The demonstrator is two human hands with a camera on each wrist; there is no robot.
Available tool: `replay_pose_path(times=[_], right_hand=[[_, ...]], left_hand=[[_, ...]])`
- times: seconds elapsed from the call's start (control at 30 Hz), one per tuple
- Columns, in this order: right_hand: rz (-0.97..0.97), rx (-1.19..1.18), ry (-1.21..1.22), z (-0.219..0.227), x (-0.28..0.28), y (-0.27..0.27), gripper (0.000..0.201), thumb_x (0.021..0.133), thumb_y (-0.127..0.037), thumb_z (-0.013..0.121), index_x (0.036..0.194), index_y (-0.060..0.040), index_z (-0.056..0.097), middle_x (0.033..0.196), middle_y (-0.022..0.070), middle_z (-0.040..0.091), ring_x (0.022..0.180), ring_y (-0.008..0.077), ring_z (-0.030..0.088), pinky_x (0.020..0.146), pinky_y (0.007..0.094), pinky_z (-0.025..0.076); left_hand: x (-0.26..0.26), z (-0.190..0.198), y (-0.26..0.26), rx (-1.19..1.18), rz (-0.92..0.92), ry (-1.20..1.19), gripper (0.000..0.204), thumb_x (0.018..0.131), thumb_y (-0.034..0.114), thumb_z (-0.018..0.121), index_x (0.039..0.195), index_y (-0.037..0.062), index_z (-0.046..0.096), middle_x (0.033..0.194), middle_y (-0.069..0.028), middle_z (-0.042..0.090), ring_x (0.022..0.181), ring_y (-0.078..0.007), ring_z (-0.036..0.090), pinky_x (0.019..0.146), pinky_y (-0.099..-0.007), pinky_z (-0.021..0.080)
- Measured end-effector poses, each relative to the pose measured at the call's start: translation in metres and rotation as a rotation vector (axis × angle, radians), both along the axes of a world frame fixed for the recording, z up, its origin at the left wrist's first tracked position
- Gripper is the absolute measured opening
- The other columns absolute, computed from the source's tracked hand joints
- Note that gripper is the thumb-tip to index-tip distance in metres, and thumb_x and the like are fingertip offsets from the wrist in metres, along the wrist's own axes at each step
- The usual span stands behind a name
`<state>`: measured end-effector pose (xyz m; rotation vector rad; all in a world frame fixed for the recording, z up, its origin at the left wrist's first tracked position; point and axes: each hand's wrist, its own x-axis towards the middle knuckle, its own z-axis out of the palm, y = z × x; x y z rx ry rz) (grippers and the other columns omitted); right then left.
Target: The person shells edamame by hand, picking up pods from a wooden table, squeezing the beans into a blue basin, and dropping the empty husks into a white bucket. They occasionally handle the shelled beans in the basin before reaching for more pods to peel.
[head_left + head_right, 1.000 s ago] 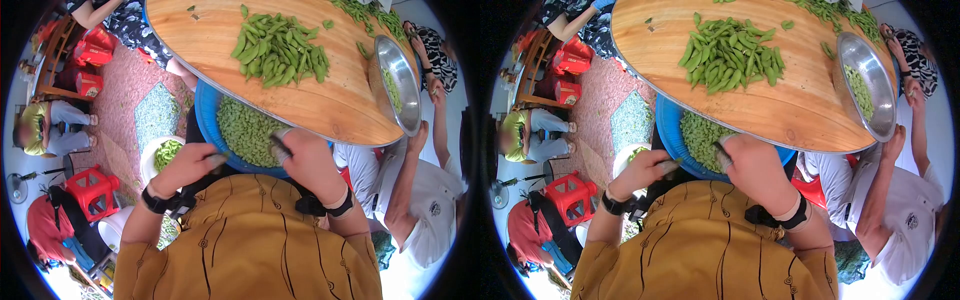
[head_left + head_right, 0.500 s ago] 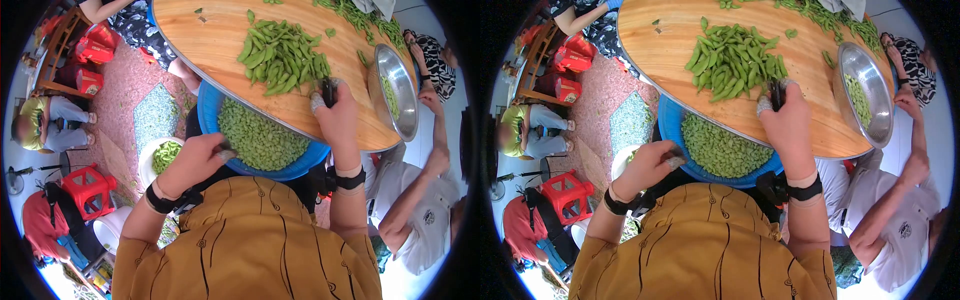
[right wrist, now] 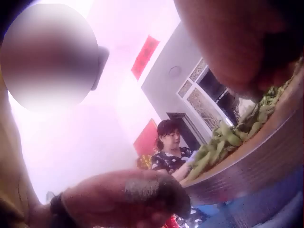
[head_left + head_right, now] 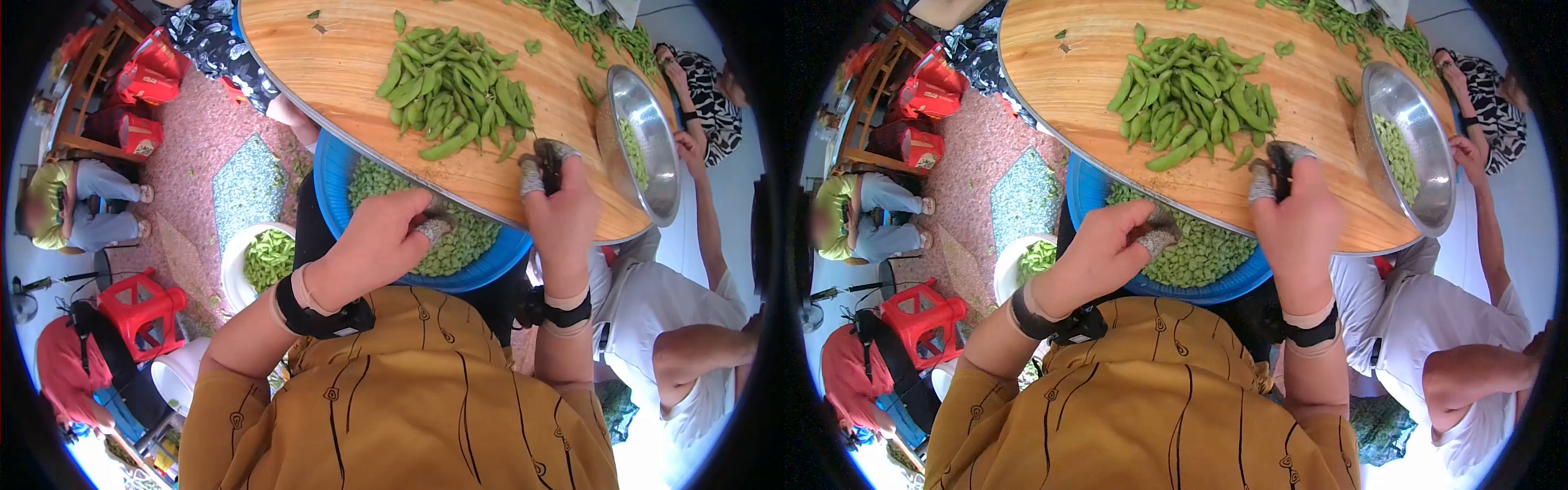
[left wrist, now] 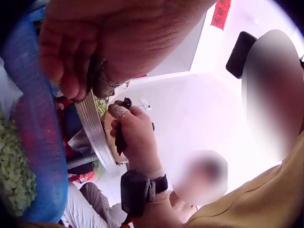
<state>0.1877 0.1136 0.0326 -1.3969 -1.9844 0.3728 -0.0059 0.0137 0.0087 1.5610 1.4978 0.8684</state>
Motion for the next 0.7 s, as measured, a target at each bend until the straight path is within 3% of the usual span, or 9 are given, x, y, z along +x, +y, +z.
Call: replay_pose_path(times=[0.07,0.17,0.3,0.37,0.4,0.47,0.5,0.57,0.7], right_hand=[[0.086,0.12,-0.114,-0.002,-0.008,0.003,0.028,0.077,-0.011,0.067,0.101,0.0,0.058,0.082,0.0207,0.064,0.078,0.0371,0.063,0.069,0.039,0.05],[0.062,0.029,-0.213,-0.006,-0.012,0.012,0.027,0.076,-0.01,0.068,0.098,-0.0002,0.058,0.083,0.0208,0.064,0.078,0.0388,0.062,0.068,0.0417,0.05],[0.102,-0.012,-0.118,-0.004,-0.009,0.014,0.025,0.075,-0.009,0.068,0.096,0.0007,0.058,0.084,0.0209,0.063,0.076,0.0368,0.062,0.067,0.04,0.05],[0.102,-0.237,0.05,-0.005,-0.001,0.014,0.026,0.075,-0.008,0.069,0.097,0.0008,0.058,0.083,0.0141,0.064,0.072,0.0248,0.063,0.065,0.033,0.049],[0.102,-0.239,0.047,-0.001,-0.001,0.009,0.026,0.075,-0.008,0.069,0.097,0.0008,0.058,0.083,0.0141,0.064,0.072,0.0248,0.063,0.065,0.033,0.049],[0.156,-0.56,0.287,0.014,-0.002,-0.004,0.026,0.075,-0.007,0.071,0.098,-0.0007,0.058,0.082,0.0036,0.062,0.073,0.0109,0.057,0.066,0.0257,0.047],[0.154,-0.561,0.287,0.017,0.001,-0.009,0.026,0.075,-0.007,0.071,0.098,-0.0007,0.058,0.082,0.0036,0.062,0.073,0.0109,0.057,0.066,0.0257,0.047],[0.304,-0.816,0.36,0.02,0.006,-0.017,0.027,0.076,-0.007,0.072,0.099,-0.0023,0.059,0.084,-0.002,0.059,0.076,0.0055,0.053,0.068,0.0223,0.045],[0.446,-0.937,0.49,0.015,0.008,-0.023,0.025,0.08,-0.008,0.068,0.102,-0.0021,0.059,0.083,-0.0012,0.06,0.074,0.0062,0.054,0.065,0.0218,0.046]], left_hand=[[0.001,-0.006,-0.003,-0.014,0.0,-0.01,0.019,0.075,0.0,0.051,0.093,-0.0012,0.058,0.07,-0.0146,0.051,0.06,-0.0186,0.049,0.058,-0.0301,0.043],[0.002,-0.007,-0.005,-0.035,0.001,-0.026,0.019,0.075,0.0,0.051,0.093,-0.0012,0.058,0.07,-0.0143,0.051,0.06,-0.0193,0.048,0.058,-0.03,0.043],[0.003,-0.006,-0.006,-0.043,0.005,-0.043,0.018,0.077,-0.001,0.05,0.093,-0.0017,0.058,0.07,-0.0142,0.051,0.061,-0.0168,0.048,0.058,-0.0301,0.043],[0.004,-0.01,-0.005,-0.064,-0.019,-0.053,0.018,0.081,0.0,0.051,0.097,-0.0016,0.058,0.073,-0.0093,0.056,0.064,-0.0128,0.051,0.059,-0.0276,0.045],[0.007,-0.014,-0.004,-0.065,-0.018,-0.056,0.018,0.081,0.0,0.051,0.097,-0.0016,0.058,0.073,-0.0093,0.056,0.064,-0.0128,0.051,0.059,-0.0276,0.045],[0.015,-0.021,-0.003,-0.048,0.063,-0.44,0.017,0.086,0.004,0.052,0.102,-0.0004,0.058,0.078,-0.0029,0.06,0.068,-0.0086,0.054,0.061,-0.024,0.047],[0.016,-0.02,-0.003,-0.05,0.062,-0.44,0.017,0.086,0.004,0.052,0.102,-0.0004,0.058,0.078,-0.0029,0.06,0.068,-0.0086,0.054,0.061,-0.024,0.047],[0.016,-0.012,0.0,-0.234,-0.026,-0.69,0.018,0.09,0.007,0.054,0.107,0.0016,0.057,0.084,0.0009,0.06,0.072,-0.0064,0.056,0.063,-0.0206,0.048],[0.008,0.004,0.002,-0.306,-0.155,-0.704,0.017,0.092,0.008,0.053,0.107,0.0025,0.058,0.084,0.0005,0.06,0.073,-0.004,0.054,0.061,-0.0191,0.045]])
